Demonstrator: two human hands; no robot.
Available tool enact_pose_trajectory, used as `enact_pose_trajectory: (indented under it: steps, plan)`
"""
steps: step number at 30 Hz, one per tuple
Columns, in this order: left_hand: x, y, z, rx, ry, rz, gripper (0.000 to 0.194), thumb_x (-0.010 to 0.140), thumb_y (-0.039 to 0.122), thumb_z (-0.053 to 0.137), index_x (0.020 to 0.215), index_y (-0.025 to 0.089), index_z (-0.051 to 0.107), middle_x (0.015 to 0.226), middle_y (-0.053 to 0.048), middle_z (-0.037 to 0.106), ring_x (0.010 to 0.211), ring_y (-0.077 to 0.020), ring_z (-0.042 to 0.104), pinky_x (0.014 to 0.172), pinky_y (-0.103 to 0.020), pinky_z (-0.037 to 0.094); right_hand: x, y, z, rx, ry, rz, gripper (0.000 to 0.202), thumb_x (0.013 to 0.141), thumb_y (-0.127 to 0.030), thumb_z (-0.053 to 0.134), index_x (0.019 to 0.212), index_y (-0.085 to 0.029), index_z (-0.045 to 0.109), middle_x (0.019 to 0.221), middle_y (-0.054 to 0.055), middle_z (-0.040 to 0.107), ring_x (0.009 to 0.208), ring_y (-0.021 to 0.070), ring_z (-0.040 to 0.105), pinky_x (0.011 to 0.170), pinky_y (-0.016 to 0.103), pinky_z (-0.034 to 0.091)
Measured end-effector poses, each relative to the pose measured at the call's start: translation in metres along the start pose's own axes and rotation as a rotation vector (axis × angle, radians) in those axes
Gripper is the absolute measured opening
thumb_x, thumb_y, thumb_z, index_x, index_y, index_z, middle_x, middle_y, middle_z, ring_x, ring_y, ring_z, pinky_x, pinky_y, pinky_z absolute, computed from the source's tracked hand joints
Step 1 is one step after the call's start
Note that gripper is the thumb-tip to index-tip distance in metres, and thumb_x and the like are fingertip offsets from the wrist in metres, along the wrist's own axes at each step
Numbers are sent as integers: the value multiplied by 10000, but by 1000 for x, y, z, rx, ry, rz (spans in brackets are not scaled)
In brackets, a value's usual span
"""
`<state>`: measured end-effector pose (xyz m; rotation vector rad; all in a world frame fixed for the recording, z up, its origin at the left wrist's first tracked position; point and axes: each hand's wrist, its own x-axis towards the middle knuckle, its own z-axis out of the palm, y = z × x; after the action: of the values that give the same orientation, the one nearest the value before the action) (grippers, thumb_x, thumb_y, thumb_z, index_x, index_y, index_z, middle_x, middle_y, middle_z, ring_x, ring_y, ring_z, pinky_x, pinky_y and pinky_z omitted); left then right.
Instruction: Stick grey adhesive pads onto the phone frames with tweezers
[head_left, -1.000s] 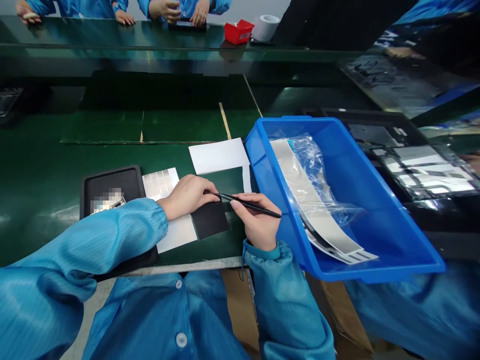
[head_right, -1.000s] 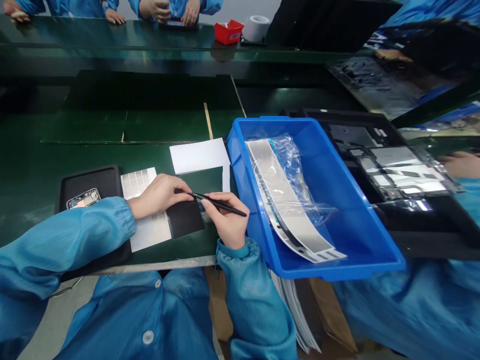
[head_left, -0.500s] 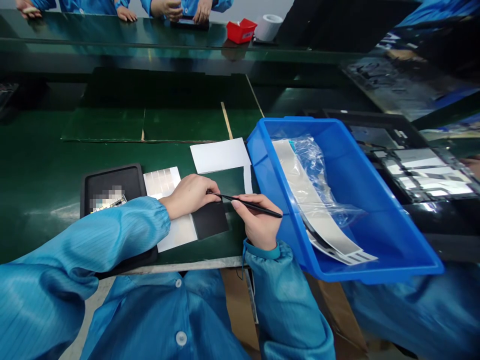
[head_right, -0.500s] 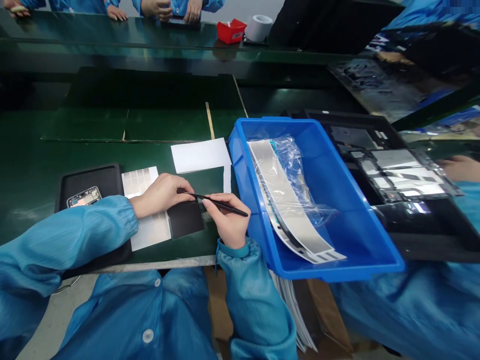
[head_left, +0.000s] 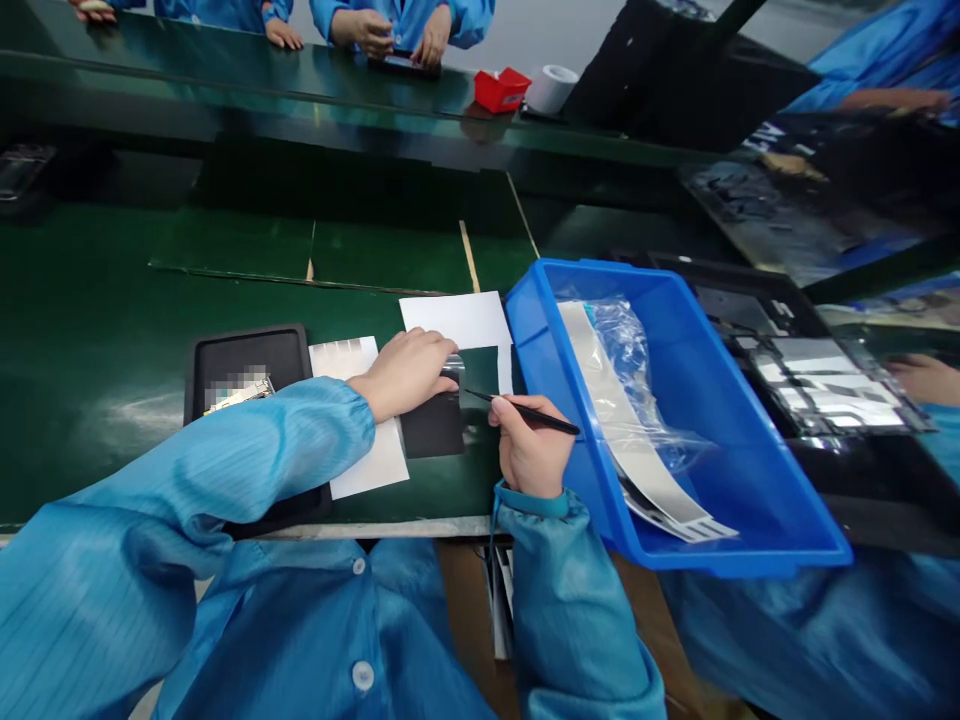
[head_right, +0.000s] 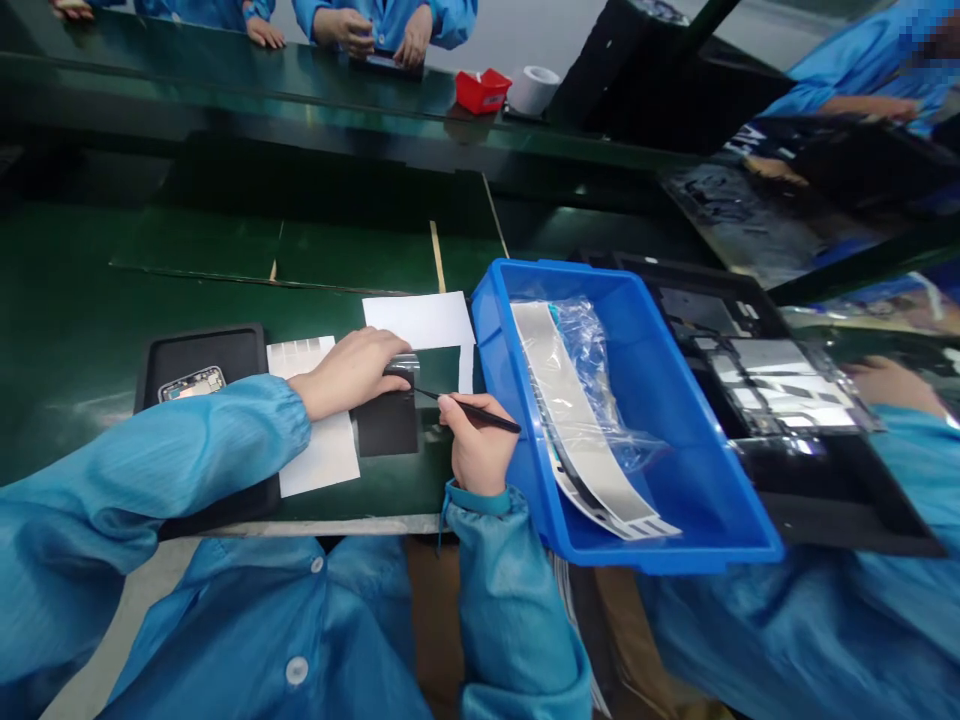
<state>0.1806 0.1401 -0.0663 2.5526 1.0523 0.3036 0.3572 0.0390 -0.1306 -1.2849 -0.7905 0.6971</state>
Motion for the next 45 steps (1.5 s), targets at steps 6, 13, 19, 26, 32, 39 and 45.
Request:
enact_pose_trajectory:
  steps: [6,13,19,26,32,39,45]
  plan:
    - [-75,-52,-70,113,147,-122,275,901,269,621,1162,190,657,1183,-75,679,1083,-256,612,933,-374,478,4,-11,5,55,-28,42,278,593,-327,912,704,-190,697,541,-25,642,481,127,580,501,280,485]
    - [-204,-120,-85,55,264,-516,197,895,300,566,1029,237,696,993,-25,727,909,-219,653,809,-337,513,-14,-41,51,-1,-217,124,217,619,-301,912,707,-210,736,563,-2,660,517,141,605,513,289,519]
    - [-246,-110,-47,-9,377,-469,205,957,295,502,1029,236,684,1045,-47,705,1000,-218,620,904,-363,501,-43,-49,146,-118,-599,167,183,694,-312,871,727,-195,735,565,-2,662,516,157,622,529,310,535]
    - [-262,-99,-24,-12,377,-397,247,967,232,512,1186,212,625,1153,-85,629,1090,-234,545,979,-407,478,-58,-37,227,-190,-935,327,250,661,-356,863,710,-165,710,557,-2,656,480,134,586,481,265,486]
    - [-259,-101,-20,9,399,-354,280,960,206,530,1227,160,600,1168,-100,601,1082,-235,516,970,-394,477,-56,-31,234,-338,-950,308,249,683,-376,842,734,-163,723,626,23,683,550,145,606,537,272,492]
    - [-257,-100,-22,30,382,-331,288,951,191,539,1225,140,612,1160,-110,608,1069,-247,502,961,-413,488,-57,-33,229,-403,-901,256,231,682,-369,842,713,-175,721,703,45,724,586,159,628,550,283,497]
    - [-256,-100,-22,36,368,-338,295,941,185,553,1222,129,625,1163,-120,608,1074,-254,505,957,-421,495,-60,-36,230,-435,-895,202,173,701,-318,830,706,-181,724,698,37,728,613,164,646,562,277,510]
